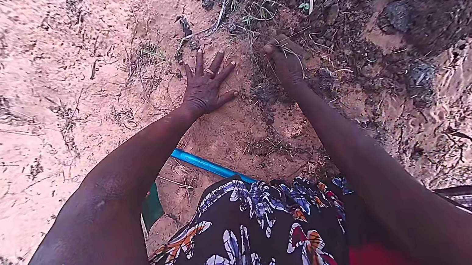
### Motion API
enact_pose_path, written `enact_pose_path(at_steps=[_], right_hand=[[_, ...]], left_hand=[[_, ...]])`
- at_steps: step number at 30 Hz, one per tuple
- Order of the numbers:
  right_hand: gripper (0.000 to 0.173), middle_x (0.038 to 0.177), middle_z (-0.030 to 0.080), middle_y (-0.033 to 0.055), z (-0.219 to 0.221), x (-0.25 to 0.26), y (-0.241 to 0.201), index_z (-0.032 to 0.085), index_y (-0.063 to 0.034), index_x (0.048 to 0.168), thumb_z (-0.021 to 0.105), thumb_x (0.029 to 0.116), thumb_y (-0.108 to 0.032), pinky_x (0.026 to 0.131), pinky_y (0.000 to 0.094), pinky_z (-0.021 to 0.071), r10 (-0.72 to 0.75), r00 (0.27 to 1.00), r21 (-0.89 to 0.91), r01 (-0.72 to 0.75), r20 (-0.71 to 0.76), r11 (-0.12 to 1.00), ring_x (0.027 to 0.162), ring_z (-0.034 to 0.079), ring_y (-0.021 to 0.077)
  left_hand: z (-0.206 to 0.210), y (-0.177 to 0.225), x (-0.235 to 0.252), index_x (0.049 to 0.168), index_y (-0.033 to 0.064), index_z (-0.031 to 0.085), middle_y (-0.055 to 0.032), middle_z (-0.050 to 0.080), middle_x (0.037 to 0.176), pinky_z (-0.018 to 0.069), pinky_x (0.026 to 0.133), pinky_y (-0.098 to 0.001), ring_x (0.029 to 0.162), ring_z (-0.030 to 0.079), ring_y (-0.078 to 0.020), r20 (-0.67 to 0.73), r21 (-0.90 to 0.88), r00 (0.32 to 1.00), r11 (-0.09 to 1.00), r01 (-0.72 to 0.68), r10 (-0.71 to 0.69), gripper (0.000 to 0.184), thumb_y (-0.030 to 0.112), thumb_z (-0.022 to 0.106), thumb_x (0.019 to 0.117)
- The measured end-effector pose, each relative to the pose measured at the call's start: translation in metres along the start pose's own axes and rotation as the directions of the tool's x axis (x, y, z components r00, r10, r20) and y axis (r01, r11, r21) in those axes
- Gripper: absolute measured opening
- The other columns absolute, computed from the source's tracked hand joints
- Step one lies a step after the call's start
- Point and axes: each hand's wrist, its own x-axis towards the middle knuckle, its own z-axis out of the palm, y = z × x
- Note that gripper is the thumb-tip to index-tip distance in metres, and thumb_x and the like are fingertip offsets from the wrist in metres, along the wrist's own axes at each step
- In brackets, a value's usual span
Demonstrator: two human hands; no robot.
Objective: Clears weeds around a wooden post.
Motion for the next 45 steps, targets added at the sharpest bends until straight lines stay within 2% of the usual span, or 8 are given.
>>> enact_pose_path(at_steps=[6,10,14,24,28,35,39,45], right_hand=[[0.023,0.085,0.068,0.0097,-0.01,-0.014,-0.018,0.067,0.0053,0.108,0.052,0.1059,-0.013,0.067,0.0337,0.0548,-0.061,0.998,-0.235,0.055,-0.019,0.971,0.066,0.062,0.0133],[0.03,0.119,0.07,0.0238,-0.001,0.028,-0.046,0.064,0.0024,0.128,0.047,0.1062,-0.01,0.1,0.053,0.0526,0.079,0.986,-0.56,0.015,0.143,0.828,0.112,0.069,0.0369],[0.053,0.138,0.059,0.0283,0.016,0.065,-0.048,0.06,-0.0007,0.139,0.076,0.0928,-0.02,0.111,0.0593,0.0432,0.321,0.875,-0.712,0.038,0.363,0.701,0.133,0.054,0.0438],[0.028,0.131,0.064,0.0249,0.027,0.06,-0.033,0.067,0.0036,0.12,0.056,0.0937,0.005,0.106,0.0531,0.0474,0.152,0.916,-0.592,0.108,0.372,0.798,0.123,0.062,0.0381],[0.022,0.112,0.067,0.0215,0.017,0.067,-0.015,0.062,0.005,0.12,0.053,0.1022,-0.005,0.095,0.0474,0.0517,0.184,0.899,-0.39,-0.016,0.398,0.921,0.103,0.066,0.0284],[0.04,0.12,0.067,0.0252,0.023,0.08,-0.045,0.066,0.0022,0.124,0.046,0.1113,-0.031,0.1,0.0612,0.0454,0.462,0.732,-0.674,-0.004,0.501,0.738,0.115,0.063,0.0395],[0.06,0.117,0.065,0.0283,0.017,0.074,-0.048,0.065,0.0077,0.114,0.036,0.1127,-0.044,0.097,0.062,0.0454,0.507,0.748,-0.688,-0.094,0.429,0.72,0.112,0.063,0.041],[0.046,0.121,0.066,0.0287,0.021,0.039,-0.05,0.064,0.0043,0.124,0.043,0.1117,-0.035,0.101,0.0632,0.0456,0.471,0.802,-0.777,-0.013,0.367,0.63,0.12,0.063,0.0441]], left_hand=[[0.009,-0.005,-0.001,0.162,0.0406,0.03,-0.0003,0.017,0.173,0.0129,0.104,-0.0888,0.154,0.005,-0.0546,-0.048,0.019,0.999,1.0,-0.017,0.018,0.082,0.081,0.039,0.0907],[0.006,-0.004,0.0,0.163,0.0416,0.027,0.0016,0.012,0.174,0.0109,0.106,-0.0871,0.155,0.0,-0.0512,-0.004,0.016,1.0,1.0,-0.002,0.002,0.082,0.08,0.041,0.091],[0.009,-0.006,0.001,0.162,0.0415,0.029,0.0014,0.015,0.173,0.0114,0.105,-0.0875,0.155,0.002,-0.0512,-0.035,0.007,0.999,1.0,-0.016,0.016,0.081,0.079,0.041,0.0912],[0.004,-0.003,-0.001,0.162,0.0377,0.032,0.0017,0.016,0.173,0.0127,0.107,-0.086,0.156,0.001,-0.0497,0.0,0.007,1.0,1.0,-0.006,0.006,0.081,0.079,0.04,0.0919],[0.011,-0.007,-0.002,0.161,0.0389,0.034,-0.0023,0.018,0.173,0.0131,0.105,-0.0876,0.155,0.006,-0.0527,-0.06,0.02,0.997,0.999,-0.041,0.042,0.081,0.081,0.036,0.0917],[0.003,-0.001,-0.004,0.163,0.0358,0.029,-0.0131,0.016,0.172,-0.0025,0.112,-0.0807,0.156,0.0,-0.0505,-0.098,0.055,0.994,0.997,-0.049,0.055,0.081,0.075,0.043,0.0934],[0.004,-0.003,-0.003,0.164,0.0355,0.026,-0.0144,0.014,0.172,-0.0031,0.113,-0.0803,0.156,-0.002,-0.0505,-0.066,0.039,0.998,0.999,-0.018,0.021,0.086,0.077,0.044,0.0912],[0.008,-0.006,-0.003,0.162,0.0373,0.03,-0.0116,0.019,0.171,-0.0016,0.112,-0.082,0.156,0.004,-0.0504,-0.088,0.043,0.996,0.999,-0.027,0.03,0.084,0.079,0.042,0.0905]])
